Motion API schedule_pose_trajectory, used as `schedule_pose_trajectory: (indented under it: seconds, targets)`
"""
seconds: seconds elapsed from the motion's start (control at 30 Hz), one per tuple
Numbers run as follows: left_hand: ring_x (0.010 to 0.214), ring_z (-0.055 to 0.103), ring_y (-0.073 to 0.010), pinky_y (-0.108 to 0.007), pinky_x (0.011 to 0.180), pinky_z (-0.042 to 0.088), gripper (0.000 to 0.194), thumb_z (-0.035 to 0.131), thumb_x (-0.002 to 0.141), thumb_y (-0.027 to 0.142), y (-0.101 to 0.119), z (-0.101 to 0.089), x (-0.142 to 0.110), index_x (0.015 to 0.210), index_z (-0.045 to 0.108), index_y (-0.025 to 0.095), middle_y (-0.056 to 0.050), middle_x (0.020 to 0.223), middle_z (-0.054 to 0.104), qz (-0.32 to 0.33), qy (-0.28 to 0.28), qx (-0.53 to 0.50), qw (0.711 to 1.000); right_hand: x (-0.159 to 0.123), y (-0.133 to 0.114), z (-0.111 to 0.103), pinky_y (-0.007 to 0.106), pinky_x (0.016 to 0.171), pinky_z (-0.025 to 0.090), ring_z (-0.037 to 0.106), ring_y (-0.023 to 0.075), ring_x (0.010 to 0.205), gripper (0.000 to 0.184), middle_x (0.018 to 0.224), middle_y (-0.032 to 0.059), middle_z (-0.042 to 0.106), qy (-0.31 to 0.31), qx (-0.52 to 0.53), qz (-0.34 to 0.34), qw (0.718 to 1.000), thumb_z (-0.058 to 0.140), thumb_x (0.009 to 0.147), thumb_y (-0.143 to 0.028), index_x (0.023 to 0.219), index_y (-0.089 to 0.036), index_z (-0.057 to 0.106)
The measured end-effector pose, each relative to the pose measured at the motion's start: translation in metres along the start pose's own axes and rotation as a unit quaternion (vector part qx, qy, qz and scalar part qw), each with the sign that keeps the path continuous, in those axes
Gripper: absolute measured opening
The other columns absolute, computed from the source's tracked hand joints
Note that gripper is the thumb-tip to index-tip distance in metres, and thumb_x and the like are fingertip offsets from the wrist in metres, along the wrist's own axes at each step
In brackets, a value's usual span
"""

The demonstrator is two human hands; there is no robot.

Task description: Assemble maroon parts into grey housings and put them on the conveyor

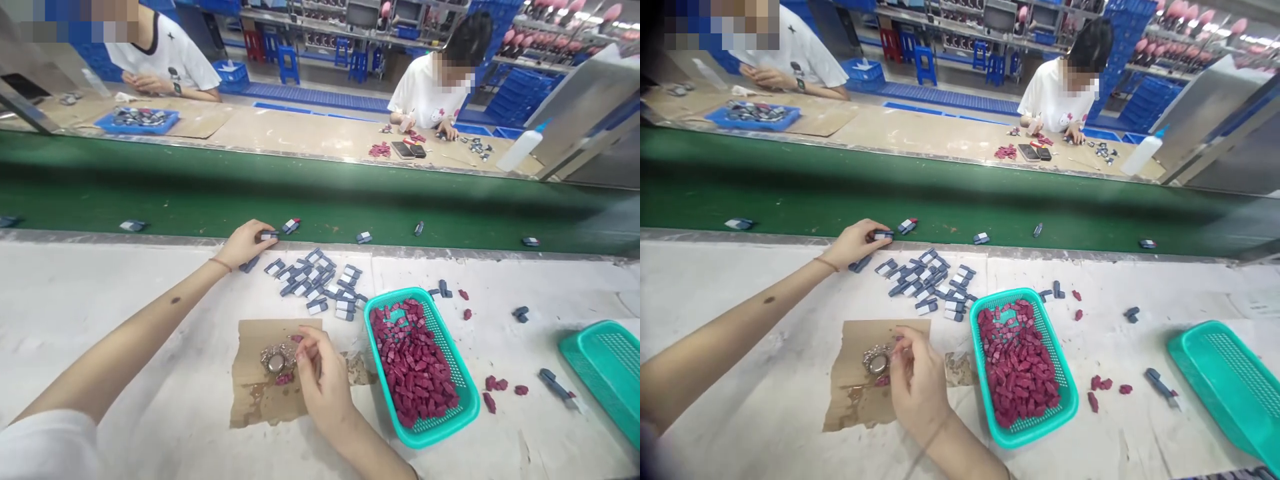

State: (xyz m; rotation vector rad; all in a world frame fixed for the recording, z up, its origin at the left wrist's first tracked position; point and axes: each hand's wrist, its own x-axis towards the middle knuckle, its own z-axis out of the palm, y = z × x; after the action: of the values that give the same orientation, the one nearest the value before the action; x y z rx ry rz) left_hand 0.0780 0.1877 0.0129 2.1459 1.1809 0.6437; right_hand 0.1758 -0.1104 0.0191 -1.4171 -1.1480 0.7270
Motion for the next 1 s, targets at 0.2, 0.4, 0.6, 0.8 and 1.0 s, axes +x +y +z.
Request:
schedule_pose_trajectory:
  seconds: [0.2, 0.4, 0.6, 0.8, 1.0]
  targets:
    - [0.072, 0.06, -0.0267, -0.032, 0.069, 0.046, 0.035, 0.067, 0.063, 0.055, 0.005, -0.02, -0.02, 0.072, 0.07, 0.022, -0.009, 0.077, 0.071, 0.031, -0.114, 0.035, 0.992, -0.002, -0.003, -0.004, 0.024, 0.062, 0.051, 0.063, 0.0152, 0.066, 0.031, 0.086, 0.0048, 0.068, -0.031, -0.012, 0.022, 0.999, 0.043, 0.086, -0.014, 0.113, -0.017, 0.058]
    - [0.083, 0.063, -0.0284, -0.033, 0.077, 0.046, 0.039, 0.046, 0.083, 0.051, 0.052, 0.01, 0.001, 0.077, 0.069, 0.02, -0.011, 0.088, 0.07, 0.168, -0.166, 0.104, 0.966, -0.005, -0.011, -0.01, 0.026, 0.074, 0.053, 0.067, 0.0173, 0.079, 0.029, 0.092, 0.0054, 0.071, -0.06, -0.074, -0.008, 0.995, 0.044, 0.086, -0.011, 0.108, -0.019, 0.061]
    - [0.11, 0.056, -0.0295, -0.038, 0.098, 0.041, 0.042, 0.05, 0.087, 0.036, 0.13, 0.118, 0.04, 0.121, 0.058, 0.014, -0.015, 0.124, 0.058, 0.248, -0.189, 0.13, 0.941, -0.008, -0.007, -0.004, 0.026, 0.078, 0.053, 0.068, 0.019, 0.085, 0.021, 0.089, 0.0049, 0.073, -0.147, -0.233, -0.09, 0.957, 0.051, 0.083, -0.012, 0.098, -0.019, 0.063]
    - [0.107, 0.056, -0.0302, -0.043, 0.093, 0.046, 0.031, 0.048, 0.087, 0.017, 0.17, 0.184, 0.04, 0.115, 0.06, 0.013, -0.015, 0.112, 0.059, 0.261, -0.192, 0.105, 0.94, -0.002, -0.03, -0.04, 0.024, 0.079, 0.051, 0.067, 0.0161, 0.089, 0.014, 0.093, 0.0005, 0.073, -0.169, -0.256, -0.073, 0.949, 0.053, 0.09, -0.018, 0.096, -0.022, 0.064]
    - [0.091, 0.063, -0.0233, -0.037, 0.085, 0.051, 0.035, 0.056, 0.081, 0.019, 0.154, 0.151, 0.025, 0.116, 0.059, 0.015, -0.01, 0.109, 0.061, 0.235, -0.158, 0.002, 0.959, -0.007, -0.026, -0.135, 0.038, 0.081, 0.05, 0.062, 0.0266, 0.094, 0.018, 0.1, 0.0112, 0.067, 0.071, -0.447, 0.115, 0.884, 0.049, 0.092, -0.018, 0.103, -0.017, 0.063]
